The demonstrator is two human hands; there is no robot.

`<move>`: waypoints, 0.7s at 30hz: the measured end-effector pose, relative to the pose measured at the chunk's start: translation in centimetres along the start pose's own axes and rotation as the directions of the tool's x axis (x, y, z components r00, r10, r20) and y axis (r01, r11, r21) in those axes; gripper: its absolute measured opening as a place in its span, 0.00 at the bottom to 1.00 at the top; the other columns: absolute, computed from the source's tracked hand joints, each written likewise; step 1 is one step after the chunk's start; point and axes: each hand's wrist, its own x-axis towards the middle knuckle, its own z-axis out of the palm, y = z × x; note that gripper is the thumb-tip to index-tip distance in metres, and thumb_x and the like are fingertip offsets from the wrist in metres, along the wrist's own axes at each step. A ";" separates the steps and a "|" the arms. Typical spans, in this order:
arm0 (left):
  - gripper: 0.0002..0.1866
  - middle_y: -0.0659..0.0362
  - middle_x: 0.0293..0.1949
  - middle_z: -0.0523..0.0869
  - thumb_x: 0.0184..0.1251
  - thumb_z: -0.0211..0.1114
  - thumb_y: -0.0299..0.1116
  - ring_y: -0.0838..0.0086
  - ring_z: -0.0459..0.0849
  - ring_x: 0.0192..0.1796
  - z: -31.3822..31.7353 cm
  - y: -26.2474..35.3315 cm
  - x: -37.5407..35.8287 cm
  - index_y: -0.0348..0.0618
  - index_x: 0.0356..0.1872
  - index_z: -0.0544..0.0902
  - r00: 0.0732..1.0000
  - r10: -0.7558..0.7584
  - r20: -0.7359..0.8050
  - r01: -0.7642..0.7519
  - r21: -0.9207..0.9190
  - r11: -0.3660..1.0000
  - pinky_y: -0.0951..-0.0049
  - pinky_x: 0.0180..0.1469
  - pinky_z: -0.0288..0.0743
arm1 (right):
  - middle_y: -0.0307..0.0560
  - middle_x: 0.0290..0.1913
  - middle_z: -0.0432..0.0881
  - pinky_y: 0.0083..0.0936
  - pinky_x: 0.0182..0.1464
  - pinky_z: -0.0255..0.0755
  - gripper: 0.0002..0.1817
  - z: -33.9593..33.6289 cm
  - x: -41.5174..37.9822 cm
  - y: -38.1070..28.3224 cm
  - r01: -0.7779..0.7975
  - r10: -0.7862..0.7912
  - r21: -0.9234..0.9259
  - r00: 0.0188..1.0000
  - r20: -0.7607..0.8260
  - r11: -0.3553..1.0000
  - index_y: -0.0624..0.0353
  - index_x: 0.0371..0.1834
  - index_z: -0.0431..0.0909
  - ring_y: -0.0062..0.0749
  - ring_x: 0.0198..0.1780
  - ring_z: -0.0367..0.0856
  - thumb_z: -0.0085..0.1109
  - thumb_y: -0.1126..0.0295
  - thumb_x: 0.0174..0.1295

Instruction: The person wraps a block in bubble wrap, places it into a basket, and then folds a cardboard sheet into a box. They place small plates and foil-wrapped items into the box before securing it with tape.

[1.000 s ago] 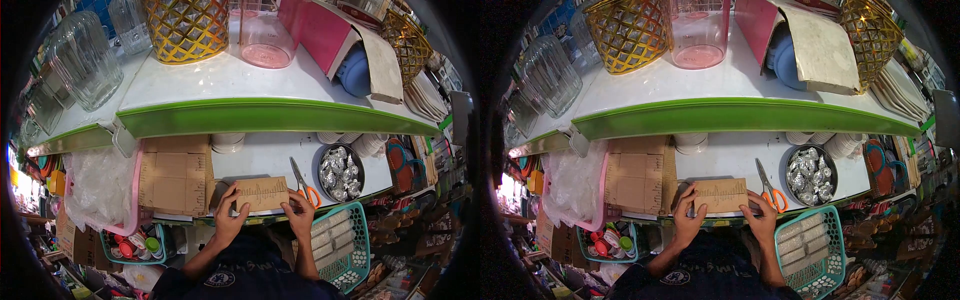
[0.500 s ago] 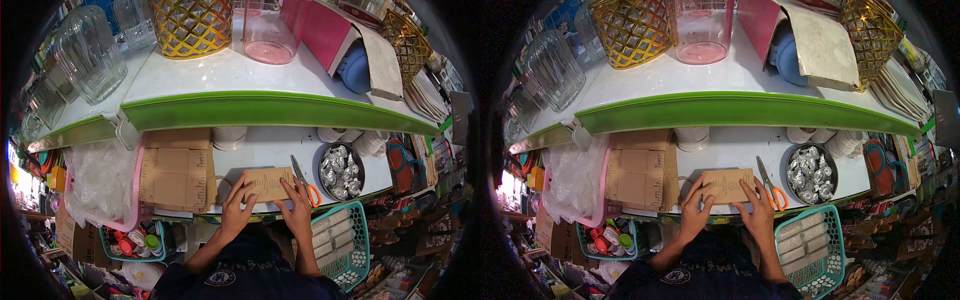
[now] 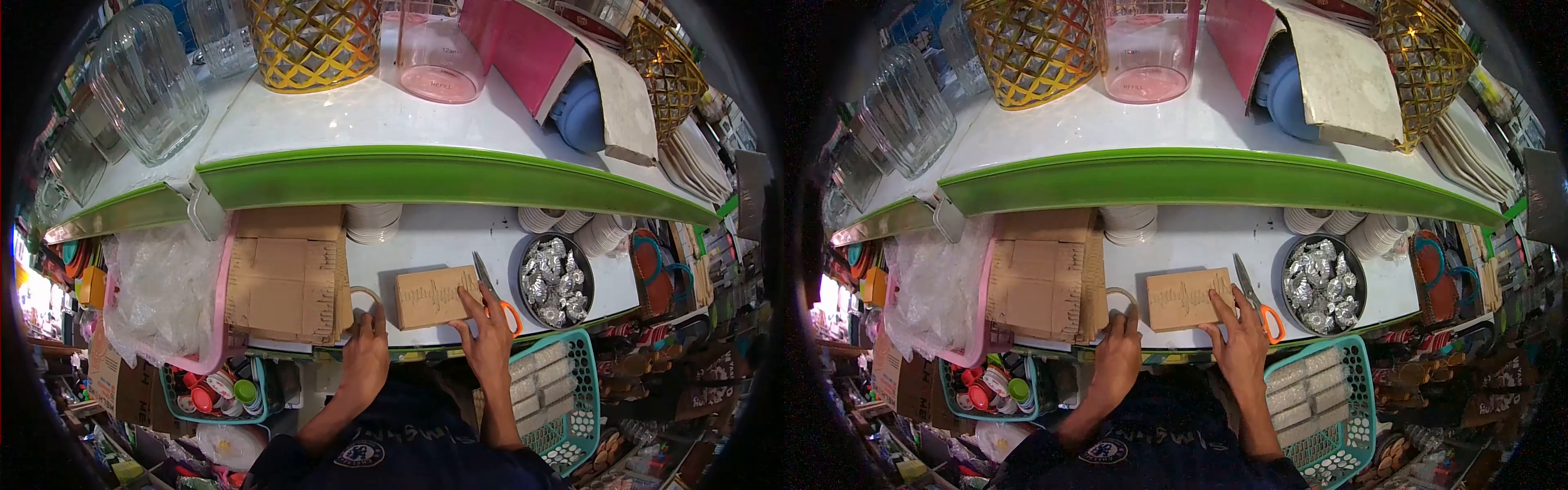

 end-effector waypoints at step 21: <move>0.19 0.52 0.42 0.77 0.66 0.61 0.18 0.69 0.79 0.43 -3.0 1.6 -2.6 0.30 0.58 0.75 0.987 -0.022 -0.161 -0.134 -0.882 0.452 0.70 0.50 0.73 | 0.58 0.59 0.75 0.33 0.48 0.79 0.32 -0.6 0.2 -0.9 -0.048 0.045 0.105 0.998 0.035 0.993 0.52 0.63 0.79 0.48 0.53 0.80 0.75 0.72 0.50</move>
